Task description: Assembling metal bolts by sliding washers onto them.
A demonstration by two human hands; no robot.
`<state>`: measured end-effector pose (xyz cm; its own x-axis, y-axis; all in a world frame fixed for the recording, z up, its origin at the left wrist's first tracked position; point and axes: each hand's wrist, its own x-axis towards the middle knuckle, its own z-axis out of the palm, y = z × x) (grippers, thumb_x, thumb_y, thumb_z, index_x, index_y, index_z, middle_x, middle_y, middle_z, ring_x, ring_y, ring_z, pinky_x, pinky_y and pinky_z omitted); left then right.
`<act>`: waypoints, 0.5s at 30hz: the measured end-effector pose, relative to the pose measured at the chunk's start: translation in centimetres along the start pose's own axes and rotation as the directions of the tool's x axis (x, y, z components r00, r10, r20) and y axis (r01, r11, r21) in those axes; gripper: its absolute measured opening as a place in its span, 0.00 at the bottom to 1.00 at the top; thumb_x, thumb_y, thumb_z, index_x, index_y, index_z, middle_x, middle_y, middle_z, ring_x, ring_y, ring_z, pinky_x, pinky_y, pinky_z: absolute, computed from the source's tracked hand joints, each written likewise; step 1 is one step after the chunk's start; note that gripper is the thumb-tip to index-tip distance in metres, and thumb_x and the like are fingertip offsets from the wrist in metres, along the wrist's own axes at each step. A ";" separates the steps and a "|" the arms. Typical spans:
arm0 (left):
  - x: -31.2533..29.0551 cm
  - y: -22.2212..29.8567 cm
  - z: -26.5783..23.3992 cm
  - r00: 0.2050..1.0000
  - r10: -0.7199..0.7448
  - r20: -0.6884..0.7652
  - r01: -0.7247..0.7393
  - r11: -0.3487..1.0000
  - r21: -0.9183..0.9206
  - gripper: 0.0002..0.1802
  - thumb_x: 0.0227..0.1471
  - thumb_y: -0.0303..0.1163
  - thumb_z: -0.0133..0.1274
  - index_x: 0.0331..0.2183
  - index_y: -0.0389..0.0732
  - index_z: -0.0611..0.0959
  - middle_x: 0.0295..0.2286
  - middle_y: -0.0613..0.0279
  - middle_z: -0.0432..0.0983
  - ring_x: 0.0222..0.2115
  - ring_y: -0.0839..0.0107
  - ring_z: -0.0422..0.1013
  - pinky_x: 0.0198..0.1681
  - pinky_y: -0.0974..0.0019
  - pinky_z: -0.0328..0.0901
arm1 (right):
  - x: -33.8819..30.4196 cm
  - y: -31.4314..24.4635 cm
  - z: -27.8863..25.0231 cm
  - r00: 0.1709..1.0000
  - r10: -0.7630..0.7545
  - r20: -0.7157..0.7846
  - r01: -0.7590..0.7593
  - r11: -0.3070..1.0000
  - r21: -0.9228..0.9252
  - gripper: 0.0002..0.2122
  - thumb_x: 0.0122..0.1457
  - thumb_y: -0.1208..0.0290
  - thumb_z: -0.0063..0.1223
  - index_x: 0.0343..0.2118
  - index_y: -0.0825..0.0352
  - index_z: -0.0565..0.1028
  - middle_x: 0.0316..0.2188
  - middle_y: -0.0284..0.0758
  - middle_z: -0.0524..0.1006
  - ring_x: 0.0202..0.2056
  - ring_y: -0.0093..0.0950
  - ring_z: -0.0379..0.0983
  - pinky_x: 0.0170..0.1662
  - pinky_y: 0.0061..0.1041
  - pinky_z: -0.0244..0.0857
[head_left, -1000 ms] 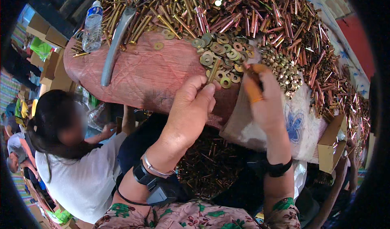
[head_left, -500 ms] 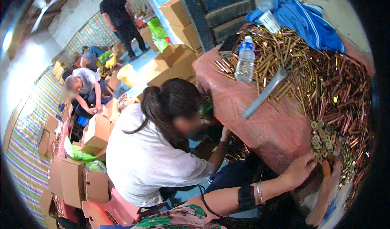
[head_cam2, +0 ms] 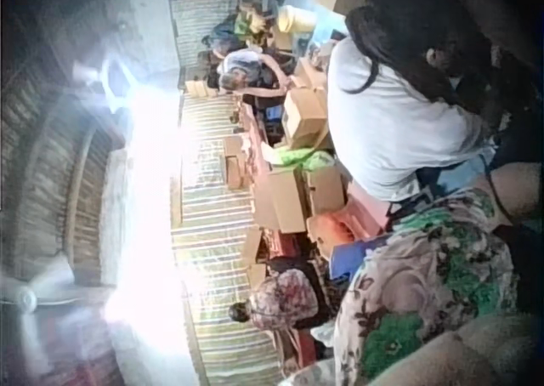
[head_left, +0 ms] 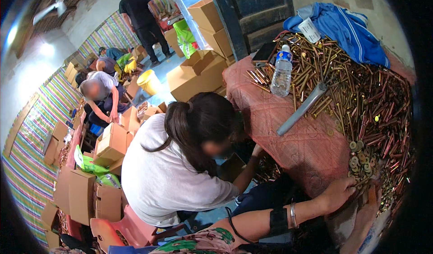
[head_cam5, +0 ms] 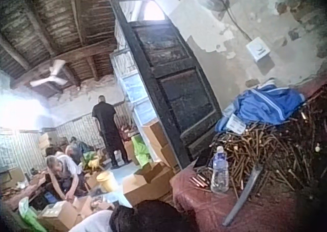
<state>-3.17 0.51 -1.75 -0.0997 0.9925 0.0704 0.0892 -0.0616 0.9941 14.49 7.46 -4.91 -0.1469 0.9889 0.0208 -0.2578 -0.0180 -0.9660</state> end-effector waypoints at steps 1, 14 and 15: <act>-0.1 -0.1 0.1 1.000 0.013 0.024 -0.013 1.000 0.016 0.13 0.49 0.29 0.45 0.37 0.31 0.73 0.32 0.42 0.71 0.38 0.49 0.68 0.40 0.59 0.62 | 0.0 0.1 0.2 0.999 0.017 -0.029 -0.017 1.000 0.021 0.12 0.57 0.73 0.42 0.44 0.70 0.67 0.39 0.31 0.69 0.39 0.23 0.64 0.42 0.21 0.59; -0.1 -1.0 1.1 1.000 0.010 0.028 -0.008 0.997 -0.078 0.16 0.51 0.32 0.46 0.39 0.32 0.70 0.31 0.49 0.71 0.35 0.59 0.69 0.38 0.62 0.62 | -1.5 -2.8 2.4 0.991 0.086 0.100 -0.034 0.897 -0.440 0.17 0.56 0.73 0.44 0.49 0.70 0.64 0.42 0.35 0.67 0.43 0.26 0.63 0.47 0.22 0.57; 0.4 -1.1 1.4 0.999 -0.009 0.034 0.014 0.986 -0.165 0.16 0.52 0.33 0.46 0.39 0.32 0.70 0.30 0.52 0.71 0.33 0.63 0.69 0.37 0.63 0.62 | -1.5 -2.9 2.2 0.996 0.070 0.055 -0.039 0.900 -0.435 0.16 0.57 0.73 0.44 0.49 0.70 0.64 0.42 0.35 0.67 0.43 0.26 0.63 0.47 0.22 0.57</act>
<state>-1.87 1.09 -2.94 -0.0663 0.9961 0.0589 -0.0771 -0.0640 0.9950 13.35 5.72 -1.52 -0.2171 0.9756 -0.0330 0.1892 0.0089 -0.9819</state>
